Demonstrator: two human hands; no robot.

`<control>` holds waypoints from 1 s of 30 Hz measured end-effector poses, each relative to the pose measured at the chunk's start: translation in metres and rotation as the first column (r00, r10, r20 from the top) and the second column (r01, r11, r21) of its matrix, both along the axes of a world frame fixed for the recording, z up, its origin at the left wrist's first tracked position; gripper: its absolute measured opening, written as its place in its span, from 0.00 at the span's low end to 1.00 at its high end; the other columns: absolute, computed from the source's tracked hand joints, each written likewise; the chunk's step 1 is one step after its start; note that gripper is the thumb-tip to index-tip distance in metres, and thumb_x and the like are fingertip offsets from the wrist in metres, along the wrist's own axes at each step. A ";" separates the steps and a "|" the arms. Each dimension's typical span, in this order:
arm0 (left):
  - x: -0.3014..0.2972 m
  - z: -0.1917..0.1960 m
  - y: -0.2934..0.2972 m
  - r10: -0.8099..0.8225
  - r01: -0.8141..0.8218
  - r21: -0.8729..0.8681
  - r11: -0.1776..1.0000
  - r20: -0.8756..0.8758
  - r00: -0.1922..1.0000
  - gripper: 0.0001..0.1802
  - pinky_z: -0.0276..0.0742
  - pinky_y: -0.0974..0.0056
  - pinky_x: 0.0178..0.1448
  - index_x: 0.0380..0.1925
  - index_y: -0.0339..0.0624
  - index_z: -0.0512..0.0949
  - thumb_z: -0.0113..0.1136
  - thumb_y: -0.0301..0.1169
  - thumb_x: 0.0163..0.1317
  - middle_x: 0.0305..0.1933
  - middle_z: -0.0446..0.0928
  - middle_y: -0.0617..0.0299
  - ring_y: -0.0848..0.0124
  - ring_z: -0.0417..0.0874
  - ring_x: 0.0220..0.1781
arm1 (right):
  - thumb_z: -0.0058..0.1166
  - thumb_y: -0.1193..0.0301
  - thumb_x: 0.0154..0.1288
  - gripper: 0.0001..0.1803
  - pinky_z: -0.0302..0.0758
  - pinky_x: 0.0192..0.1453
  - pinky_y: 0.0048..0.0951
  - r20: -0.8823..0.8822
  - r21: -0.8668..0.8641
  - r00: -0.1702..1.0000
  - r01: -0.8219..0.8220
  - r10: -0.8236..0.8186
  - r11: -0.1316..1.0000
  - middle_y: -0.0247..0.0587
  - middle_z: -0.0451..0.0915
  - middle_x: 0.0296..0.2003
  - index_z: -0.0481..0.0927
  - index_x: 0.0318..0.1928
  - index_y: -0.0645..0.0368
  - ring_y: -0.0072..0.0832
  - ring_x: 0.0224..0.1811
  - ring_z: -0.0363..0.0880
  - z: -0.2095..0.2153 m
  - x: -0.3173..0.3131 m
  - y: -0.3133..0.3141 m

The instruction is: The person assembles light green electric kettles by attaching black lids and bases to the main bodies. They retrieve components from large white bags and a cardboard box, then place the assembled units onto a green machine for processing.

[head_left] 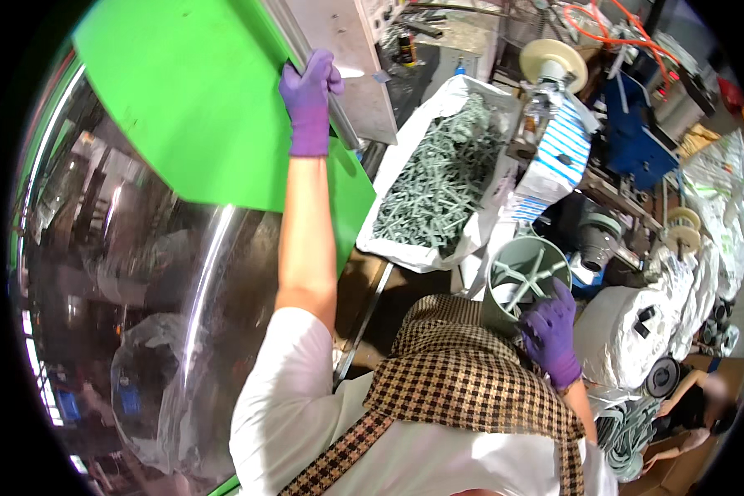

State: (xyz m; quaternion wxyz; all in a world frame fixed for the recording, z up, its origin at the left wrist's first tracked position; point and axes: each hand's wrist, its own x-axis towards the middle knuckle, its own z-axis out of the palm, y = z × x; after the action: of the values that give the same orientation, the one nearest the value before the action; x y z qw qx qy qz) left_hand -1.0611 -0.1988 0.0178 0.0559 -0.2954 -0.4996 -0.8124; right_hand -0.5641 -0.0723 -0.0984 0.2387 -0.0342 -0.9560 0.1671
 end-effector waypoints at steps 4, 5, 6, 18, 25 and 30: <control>-0.062 -0.005 0.077 0.024 -0.024 0.025 0.999 -0.002 1.000 0.11 0.72 0.64 0.21 0.38 0.32 0.74 0.66 0.25 0.60 0.25 0.76 0.56 0.69 0.75 0.18 | 0.58 0.74 0.45 0.12 0.61 0.72 0.64 -0.042 -0.027 0.967 0.250 -0.251 0.968 0.38 0.75 0.31 0.77 0.35 0.54 0.39 0.40 0.77 -0.002 0.053 -0.014; -0.071 -0.003 0.096 0.065 -0.066 0.017 0.998 0.024 0.998 0.16 0.75 0.66 0.18 0.37 0.35 0.70 0.69 0.29 0.61 0.24 0.78 0.56 0.70 0.79 0.19 | 0.58 0.73 0.45 0.12 0.61 0.72 0.64 -0.049 -0.035 0.945 0.321 -0.322 0.947 0.38 0.75 0.31 0.77 0.35 0.54 0.39 0.40 0.77 -0.003 0.062 -0.021; -0.078 -0.005 0.112 0.094 -0.094 0.005 0.996 0.023 0.995 0.15 0.76 0.66 0.19 0.36 0.36 0.69 0.69 0.28 0.61 0.24 0.77 0.57 0.70 0.78 0.18 | 0.58 0.73 0.44 0.12 0.60 0.72 0.65 -0.046 -0.043 0.919 0.389 -0.391 0.920 0.38 0.75 0.31 0.77 0.35 0.53 0.39 0.40 0.77 -0.004 0.068 -0.027; -0.026 -0.006 0.170 0.552 -0.624 0.144 0.768 -0.644 0.530 0.24 0.79 0.57 0.38 0.45 0.27 0.66 0.63 0.38 0.64 0.37 0.75 0.47 0.60 0.78 0.32 | 0.69 0.70 0.47 0.18 0.69 0.62 0.53 0.050 -0.080 0.779 0.627 -0.625 0.775 0.37 0.73 0.33 0.79 0.41 0.53 0.46 0.47 0.75 -0.012 0.021 -0.068; 0.248 -0.105 0.073 -0.899 0.112 -0.899 0.424 -0.403 0.169 0.23 0.80 0.57 0.35 0.46 0.34 0.71 0.54 0.46 0.69 0.28 0.77 0.52 0.59 0.81 0.28 | 0.69 0.70 0.45 0.14 0.76 0.51 0.44 0.200 -0.052 0.879 0.450 -0.432 0.892 0.34 0.76 0.29 0.79 0.34 0.51 0.42 0.44 0.79 0.001 -0.032 -0.096; 0.262 -0.126 0.027 -0.985 0.102 -0.989 0.108 -0.092 0.144 0.22 0.78 0.56 0.29 0.44 0.41 0.74 0.50 0.51 0.71 0.19 0.76 0.56 0.58 0.81 0.22 | 0.66 0.63 0.51 0.08 0.75 0.49 0.38 -0.036 -0.173 0.984 0.166 -0.174 0.971 0.30 0.78 0.28 0.81 0.29 0.48 0.34 0.39 0.79 0.055 -0.033 -0.052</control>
State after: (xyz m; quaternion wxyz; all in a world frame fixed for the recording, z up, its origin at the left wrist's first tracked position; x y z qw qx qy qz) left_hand -0.7986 -0.1713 -0.1081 -0.2568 -0.8057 -0.5187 -0.1256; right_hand -0.5973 -0.1245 -0.0436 0.2727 -0.1319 -0.9255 0.2275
